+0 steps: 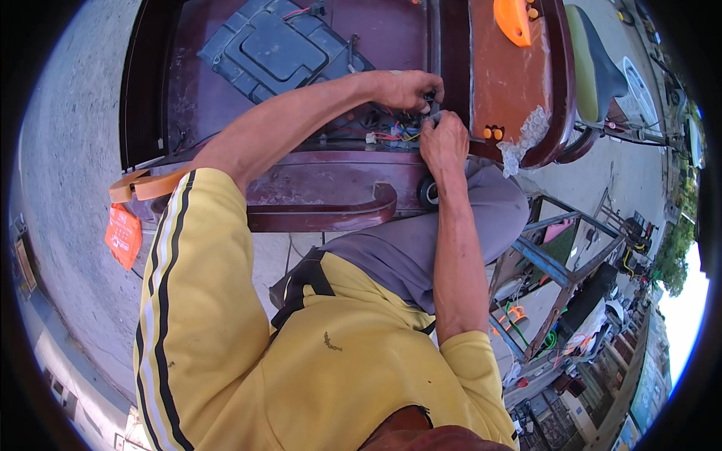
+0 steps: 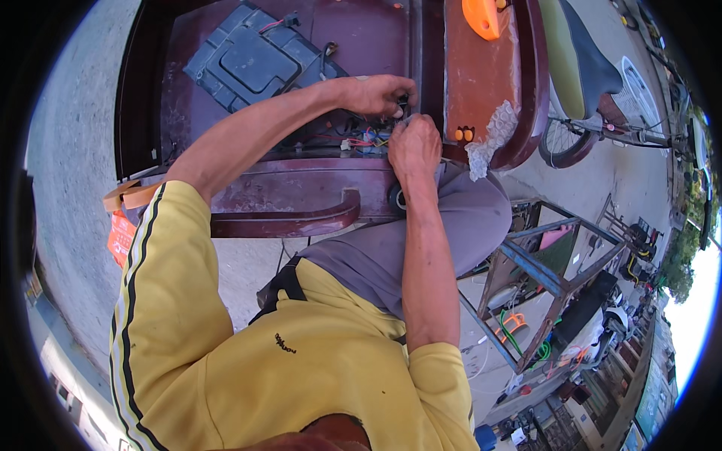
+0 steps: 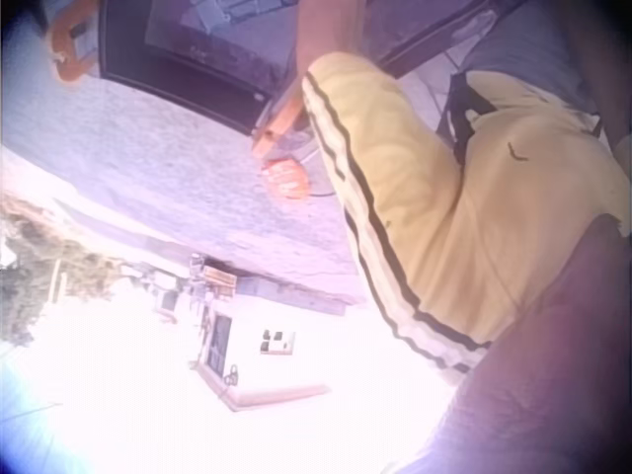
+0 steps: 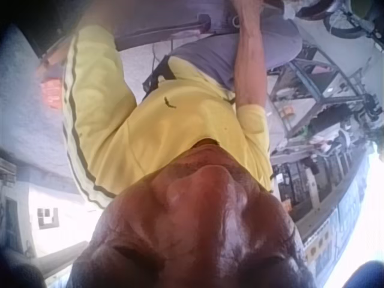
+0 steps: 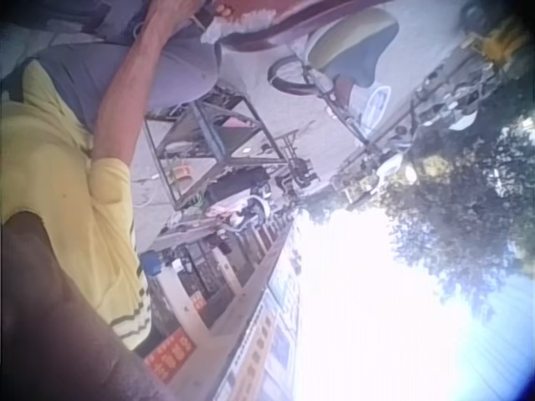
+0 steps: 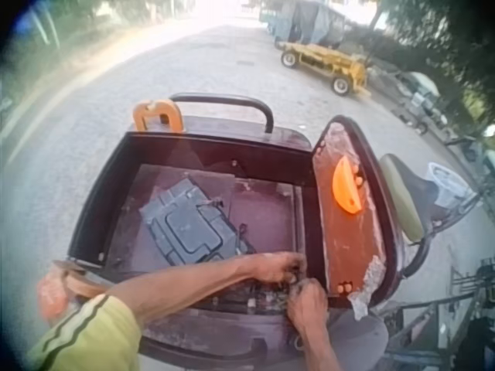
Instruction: The person works on the wiring inside the storage compartment of a motorized tricycle. They use electrical tape to insulate wire connections and a wire stripper to prepare the wires. The task involves careful manipulation of small components within a confined space.
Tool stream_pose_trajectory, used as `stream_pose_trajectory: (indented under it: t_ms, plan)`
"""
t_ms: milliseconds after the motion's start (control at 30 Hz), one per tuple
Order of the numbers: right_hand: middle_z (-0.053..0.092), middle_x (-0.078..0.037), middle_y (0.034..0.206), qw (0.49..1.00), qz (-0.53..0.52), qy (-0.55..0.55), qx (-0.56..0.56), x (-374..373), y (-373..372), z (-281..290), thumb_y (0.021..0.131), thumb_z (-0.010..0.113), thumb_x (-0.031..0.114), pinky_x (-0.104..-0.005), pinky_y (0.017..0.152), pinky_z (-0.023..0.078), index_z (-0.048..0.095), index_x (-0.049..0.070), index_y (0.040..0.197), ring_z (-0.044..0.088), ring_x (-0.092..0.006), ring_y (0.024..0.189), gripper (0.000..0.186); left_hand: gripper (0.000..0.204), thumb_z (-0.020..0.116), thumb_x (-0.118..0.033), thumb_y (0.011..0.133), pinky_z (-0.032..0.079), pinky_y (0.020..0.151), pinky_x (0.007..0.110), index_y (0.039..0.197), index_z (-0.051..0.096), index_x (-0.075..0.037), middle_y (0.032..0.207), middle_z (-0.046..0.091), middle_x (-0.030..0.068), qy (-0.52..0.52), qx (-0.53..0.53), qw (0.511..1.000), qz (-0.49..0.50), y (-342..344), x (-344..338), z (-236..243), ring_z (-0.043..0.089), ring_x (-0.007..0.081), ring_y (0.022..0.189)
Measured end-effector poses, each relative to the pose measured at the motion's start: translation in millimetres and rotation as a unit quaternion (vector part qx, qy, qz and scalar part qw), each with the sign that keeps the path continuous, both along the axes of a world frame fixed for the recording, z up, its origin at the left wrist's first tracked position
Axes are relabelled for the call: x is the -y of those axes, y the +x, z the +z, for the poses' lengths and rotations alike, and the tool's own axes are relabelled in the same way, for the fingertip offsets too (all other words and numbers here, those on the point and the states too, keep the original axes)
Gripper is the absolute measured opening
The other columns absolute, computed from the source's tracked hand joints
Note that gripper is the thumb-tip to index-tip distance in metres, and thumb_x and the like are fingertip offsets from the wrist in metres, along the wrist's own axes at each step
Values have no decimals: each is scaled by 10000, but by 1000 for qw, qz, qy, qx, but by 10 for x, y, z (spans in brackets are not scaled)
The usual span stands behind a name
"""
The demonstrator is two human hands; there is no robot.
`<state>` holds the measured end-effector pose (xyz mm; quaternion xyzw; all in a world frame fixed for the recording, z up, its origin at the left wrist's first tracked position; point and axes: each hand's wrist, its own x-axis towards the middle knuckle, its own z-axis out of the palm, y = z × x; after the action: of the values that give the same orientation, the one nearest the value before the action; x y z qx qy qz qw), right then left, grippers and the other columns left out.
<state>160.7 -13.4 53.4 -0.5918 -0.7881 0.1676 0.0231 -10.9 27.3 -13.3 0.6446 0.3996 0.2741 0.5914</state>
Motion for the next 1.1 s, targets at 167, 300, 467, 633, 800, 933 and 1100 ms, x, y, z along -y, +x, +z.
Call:
stream_pose_trajectory:
  t_ms: [167, 300, 467, 633, 800, 933, 1100]
  plan:
    - [666, -275, 1005, 1000, 3, -3, -8, 8, 20, 47, 903, 644, 145, -506, 853, 524, 685, -86, 928, 669, -447, 972, 235, 396, 730, -45, 861, 518, 672, 331, 1211, 545, -30, 870, 607, 48, -86, 17, 995, 43, 46, 34, 28, 602, 176, 768]
    - [665, -279, 1003, 1000, 17, -2, 0, -2, -3, 28, 904, 645, 138, -507, 849, 524, 685, -88, 921, 669, -449, 964, 230, 377, 763, -49, 843, 538, 674, 327, 1163, 566, -11, 875, 641, 54, -33, 79, 983, 161, 146, 81, -361, 623, 169, 762]
    - [663, -278, 998, 1000, 3, -3, 19, 5, 30, 2, 908, 638, 133, -500, 848, 537, 684, -84, 928, 674, -444, 961, 223, 235, 804, -64, 827, 558, 744, 324, 994, 657, 14, 995, 647, 80, -96, 48, 985, 136, 130, 146, -192, 649, 158, 830]
    - [662, -273, 1006, 1000, 8, 3, 20, 22, -1, 25, 904, 634, 119, -495, 845, 545, 683, -81, 932, 674, -442, 963, 208, 180, 809, -86, 833, 557, 787, 307, 980, 752, 1, 1117, 593, 96, 18, 74, 990, 120, 67, 249, -286, 668, 169, 888]
    - [658, -269, 995, 1000, 21, 20, 11, 25, 33, 2, 890, 631, 95, -497, 836, 543, 682, -84, 915, 672, -442, 953, 187, 173, 775, -70, 835, 540, 843, 346, 1003, 770, -29, 1083, 600, 113, 79, -4, 994, 79, 87, 237, -182, 659, 245, 988]
    - [654, -266, 979, 999, 24, 26, 0, 30, 24, 22, 879, 624, 77, -502, 828, 541, 682, -86, 905, 670, -446, 941, 174, 170, 712, -31, 854, 511, 899, 387, 1019, 738, 2, 1092, 591, 152, 201, -67, 977, 31, 73, 238, -94, 626, 323, 1057]
    - [651, -276, 976, 999, 16, 31, 6, 21, 32, -5, 871, 621, 64, -509, 826, 538, 680, -95, 886, 668, -455, 933, 169, 179, 661, -19, 885, 481, 942, 406, 1046, 665, 59, 1162, 581, 182, 228, -192, 953, -58, 175, 228, -83, 609, 360, 1095]
